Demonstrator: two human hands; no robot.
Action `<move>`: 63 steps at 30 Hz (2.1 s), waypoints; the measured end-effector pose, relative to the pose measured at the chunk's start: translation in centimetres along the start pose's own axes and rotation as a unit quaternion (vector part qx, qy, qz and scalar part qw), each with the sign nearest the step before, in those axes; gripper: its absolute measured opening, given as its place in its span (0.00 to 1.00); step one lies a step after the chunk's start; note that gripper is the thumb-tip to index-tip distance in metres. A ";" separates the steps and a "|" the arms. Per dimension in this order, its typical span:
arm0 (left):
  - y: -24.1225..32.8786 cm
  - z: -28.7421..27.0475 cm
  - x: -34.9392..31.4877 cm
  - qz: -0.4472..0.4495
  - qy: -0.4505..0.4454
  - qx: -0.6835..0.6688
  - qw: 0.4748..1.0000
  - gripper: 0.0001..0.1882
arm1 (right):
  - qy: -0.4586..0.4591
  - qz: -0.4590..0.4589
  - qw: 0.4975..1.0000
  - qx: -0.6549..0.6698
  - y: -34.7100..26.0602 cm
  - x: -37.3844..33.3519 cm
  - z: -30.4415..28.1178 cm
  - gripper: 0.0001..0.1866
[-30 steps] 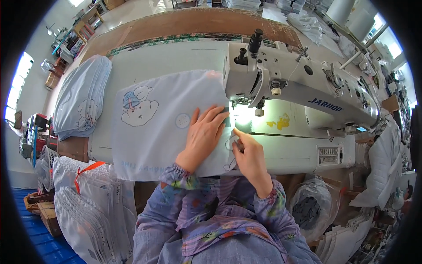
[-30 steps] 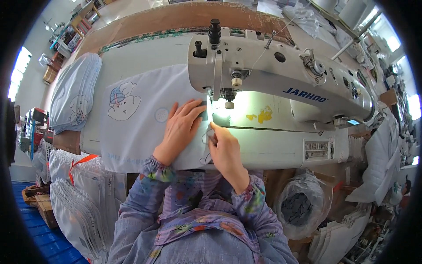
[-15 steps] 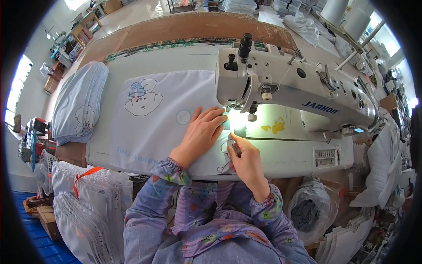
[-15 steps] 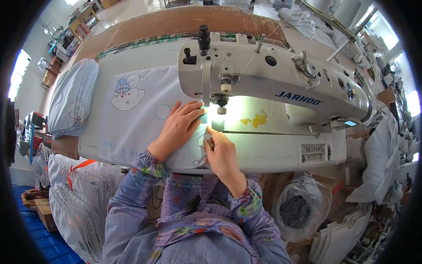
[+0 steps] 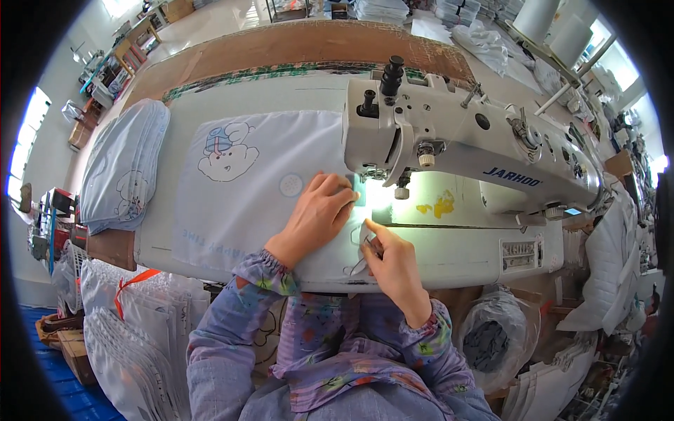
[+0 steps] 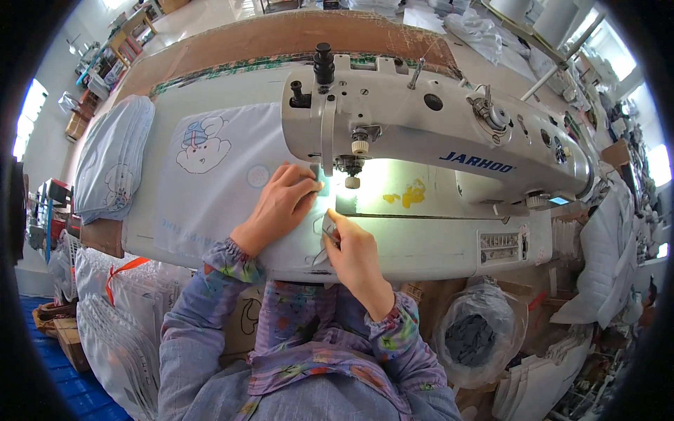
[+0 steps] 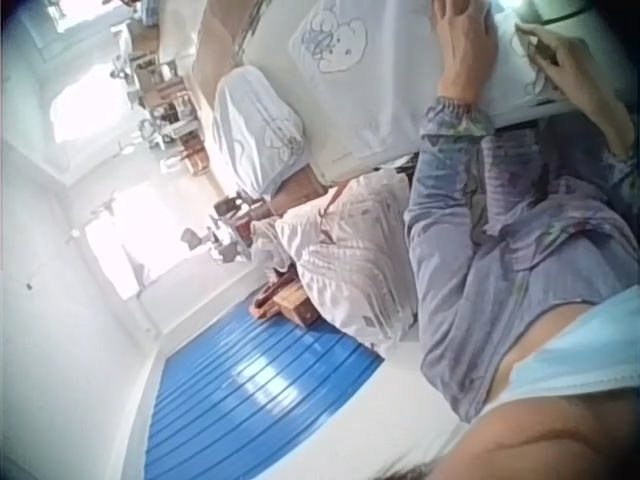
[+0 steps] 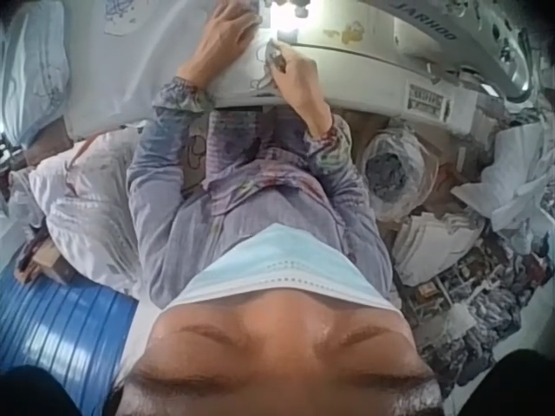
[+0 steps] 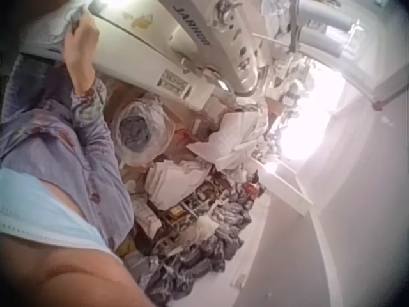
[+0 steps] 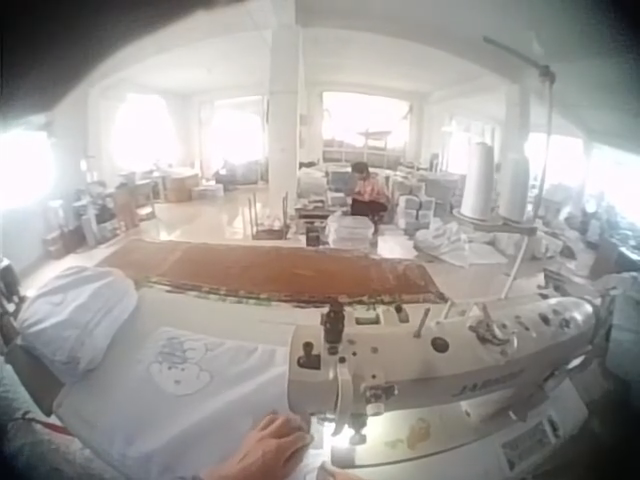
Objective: Use an industrial sewing machine to stitch the edges of white fabric bags or pillowcases featuring a printed cartoon character.
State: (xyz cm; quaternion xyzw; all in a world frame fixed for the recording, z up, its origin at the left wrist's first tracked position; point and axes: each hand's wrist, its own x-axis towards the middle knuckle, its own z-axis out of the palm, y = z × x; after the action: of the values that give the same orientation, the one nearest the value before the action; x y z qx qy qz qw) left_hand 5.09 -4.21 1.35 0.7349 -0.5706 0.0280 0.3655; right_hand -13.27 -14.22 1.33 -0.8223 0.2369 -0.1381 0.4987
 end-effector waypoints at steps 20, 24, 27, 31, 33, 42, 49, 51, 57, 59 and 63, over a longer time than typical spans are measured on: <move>-3.2 -0.4 3.3 0.012 -0.021 -0.008 1.000 0.06 | 0.000 0.025 0.999 0.026 -0.6 1.0 -0.7 0.24; -7.6 -2.1 8.1 -0.037 -0.058 0.059 0.996 0.06 | 0.003 0.039 0.997 0.061 -0.4 -0.4 -1.6 0.23; -13.3 -3.2 10.9 -0.071 0.072 0.207 0.973 0.10 | -0.014 0.027 0.997 0.065 -0.7 -1.8 -1.0 0.23; -16.7 -5.3 11.0 -0.167 0.060 0.250 0.952 0.15 | -0.071 -0.050 0.995 0.055 -1.5 -5.1 0.7 0.26; -16.8 -6.6 10.1 -0.142 -0.025 0.309 0.940 0.15 | -0.130 -0.038 0.985 0.109 -2.1 -6.5 1.7 0.27; -2.8 -11.2 -8.0 -0.174 -0.195 0.367 0.893 0.14 | -0.140 0.114 0.970 0.160 3.8 -11.9 -2.5 0.25; 2.3 -4.7 -1.0 -0.035 -0.068 0.117 0.990 0.22 | -0.072 0.162 0.973 0.147 2.8 -13.5 -8.2 0.23; 0.9 -2.8 0.0 0.007 -0.062 0.046 0.997 0.22 | -0.123 0.144 0.972 0.135 2.3 -14.3 -7.8 0.25; -0.6 -1.7 0.1 -0.011 -0.087 0.049 0.995 0.21 | -0.088 0.158 0.969 0.169 2.1 -14.9 -7.1 0.21; -1.0 -1.6 0.6 -0.001 -0.077 0.051 0.996 0.20 | -0.083 0.149 0.972 0.161 2.5 -14.7 -7.1 0.20; -1.5 -1.6 1.5 0.000 -0.077 0.031 0.997 0.19 | -0.060 0.135 0.974 0.174 2.9 -14.4 -7.5 0.21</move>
State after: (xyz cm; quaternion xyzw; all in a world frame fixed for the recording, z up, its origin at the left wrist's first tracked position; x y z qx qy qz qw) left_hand 7.55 -4.42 2.44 0.7460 -0.5957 -0.0107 0.2976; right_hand -29.72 -13.44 2.37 -0.6899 0.2880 -0.0591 0.6615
